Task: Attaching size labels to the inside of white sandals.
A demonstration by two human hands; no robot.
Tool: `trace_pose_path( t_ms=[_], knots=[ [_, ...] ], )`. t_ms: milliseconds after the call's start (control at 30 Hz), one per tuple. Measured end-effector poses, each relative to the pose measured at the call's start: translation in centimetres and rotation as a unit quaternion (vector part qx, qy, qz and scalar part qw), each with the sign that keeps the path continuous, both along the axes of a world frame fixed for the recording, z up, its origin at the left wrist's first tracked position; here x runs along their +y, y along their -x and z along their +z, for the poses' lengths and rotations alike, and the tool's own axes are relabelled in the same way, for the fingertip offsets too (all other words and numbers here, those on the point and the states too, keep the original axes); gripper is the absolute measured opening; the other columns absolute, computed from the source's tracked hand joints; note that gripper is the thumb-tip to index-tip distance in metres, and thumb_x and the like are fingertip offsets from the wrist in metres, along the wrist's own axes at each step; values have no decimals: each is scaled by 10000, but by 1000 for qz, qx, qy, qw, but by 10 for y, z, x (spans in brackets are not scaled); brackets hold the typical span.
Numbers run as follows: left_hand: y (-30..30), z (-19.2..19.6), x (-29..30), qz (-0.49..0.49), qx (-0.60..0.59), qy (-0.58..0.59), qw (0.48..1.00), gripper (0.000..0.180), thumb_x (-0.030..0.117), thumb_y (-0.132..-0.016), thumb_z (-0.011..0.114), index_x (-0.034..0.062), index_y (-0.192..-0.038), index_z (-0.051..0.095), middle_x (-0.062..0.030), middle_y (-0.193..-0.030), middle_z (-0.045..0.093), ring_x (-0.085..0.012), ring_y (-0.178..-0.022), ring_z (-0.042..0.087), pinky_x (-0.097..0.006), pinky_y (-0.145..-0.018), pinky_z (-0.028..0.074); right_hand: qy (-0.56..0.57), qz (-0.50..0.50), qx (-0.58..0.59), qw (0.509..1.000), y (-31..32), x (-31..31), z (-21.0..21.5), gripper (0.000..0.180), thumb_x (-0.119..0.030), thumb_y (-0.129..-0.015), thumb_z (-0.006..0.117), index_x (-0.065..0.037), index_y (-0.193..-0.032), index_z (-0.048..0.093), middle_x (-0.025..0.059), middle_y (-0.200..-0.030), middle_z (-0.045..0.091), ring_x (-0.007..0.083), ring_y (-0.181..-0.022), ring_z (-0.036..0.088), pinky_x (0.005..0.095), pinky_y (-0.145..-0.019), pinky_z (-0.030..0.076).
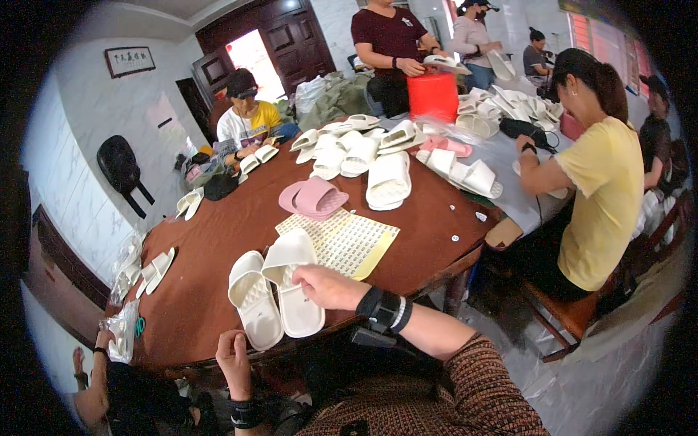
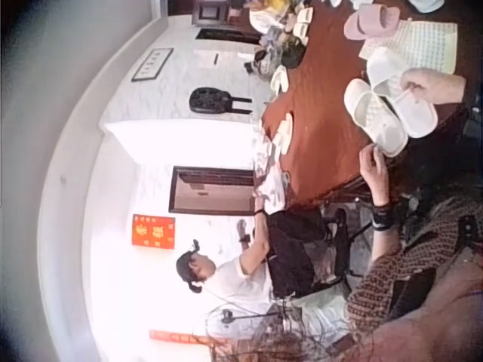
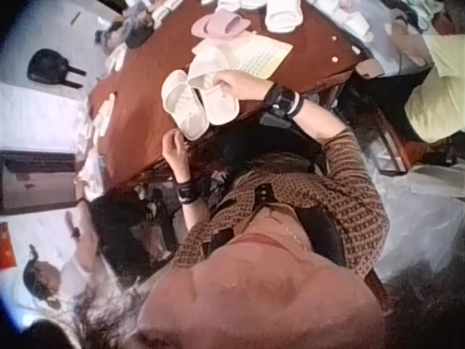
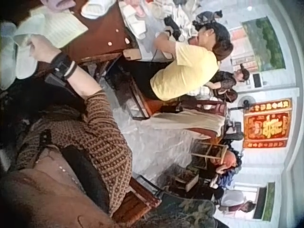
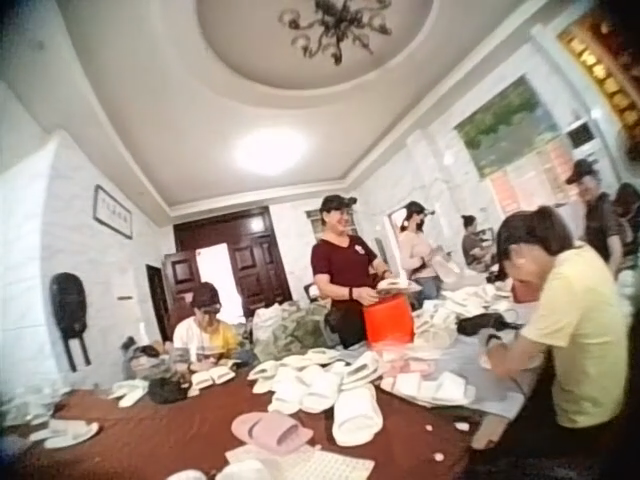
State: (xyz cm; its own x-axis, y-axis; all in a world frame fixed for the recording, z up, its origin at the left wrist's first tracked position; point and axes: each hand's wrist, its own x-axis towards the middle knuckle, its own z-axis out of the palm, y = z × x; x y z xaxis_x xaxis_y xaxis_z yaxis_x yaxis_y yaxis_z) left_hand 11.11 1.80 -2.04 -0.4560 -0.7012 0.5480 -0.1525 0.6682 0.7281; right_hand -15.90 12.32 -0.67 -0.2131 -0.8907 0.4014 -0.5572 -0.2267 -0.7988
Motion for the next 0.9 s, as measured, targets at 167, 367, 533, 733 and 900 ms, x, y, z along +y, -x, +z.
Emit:
trace_pose_path(
  t_ms=[167,367,533,733,900],
  knots=[
    [-6,-1,11,20,0,-135,991,180,143,-971,553,-28,-960,607,-21,-772,604,-79,-681,528,-221,-625,440,61,-33,132,989,21,-17,39,157,-103,-886,538,-6,-1005,566,179,-951,619,354,-935,595,424,-839,476],
    [-4,-7,21,-61,11,-327,943,324,271,-1021,472,-26,-957,584,-118,-766,676,-133,-608,593,-246,-587,488,11,-40,180,983,46,-64,38,321,-196,-835,626,6,-1081,585,196,-1028,637,350,-1011,602,426,-875,473],
    [2,-11,20,-113,64,-468,874,353,290,-1022,466,-31,-942,588,-162,-789,689,-167,-606,611,-272,-598,506,-49,-20,211,976,53,-82,26,530,-304,-761,720,16,-1166,603,222,-1063,652,352,-1035,615,416,-906,477],
    [8,-16,15,-130,113,-504,846,294,249,-1002,499,-27,-968,595,-163,-776,687,-185,-620,635,-291,-610,523,-116,-15,178,977,59,-96,33,656,-413,-758,721,29,-1220,576,255,-1137,637,359,-1075,617,401,-924,483],
    [9,-19,16,-139,104,-494,852,264,212,-981,520,-34,-1042,594,-131,-803,681,-179,-644,641,-294,-609,527,-159,-32,157,974,68,-100,30,747,-480,-735,725,49,-1237,566,264,-1161,623,344,-1102,605,383,-945,469]
  ],
)
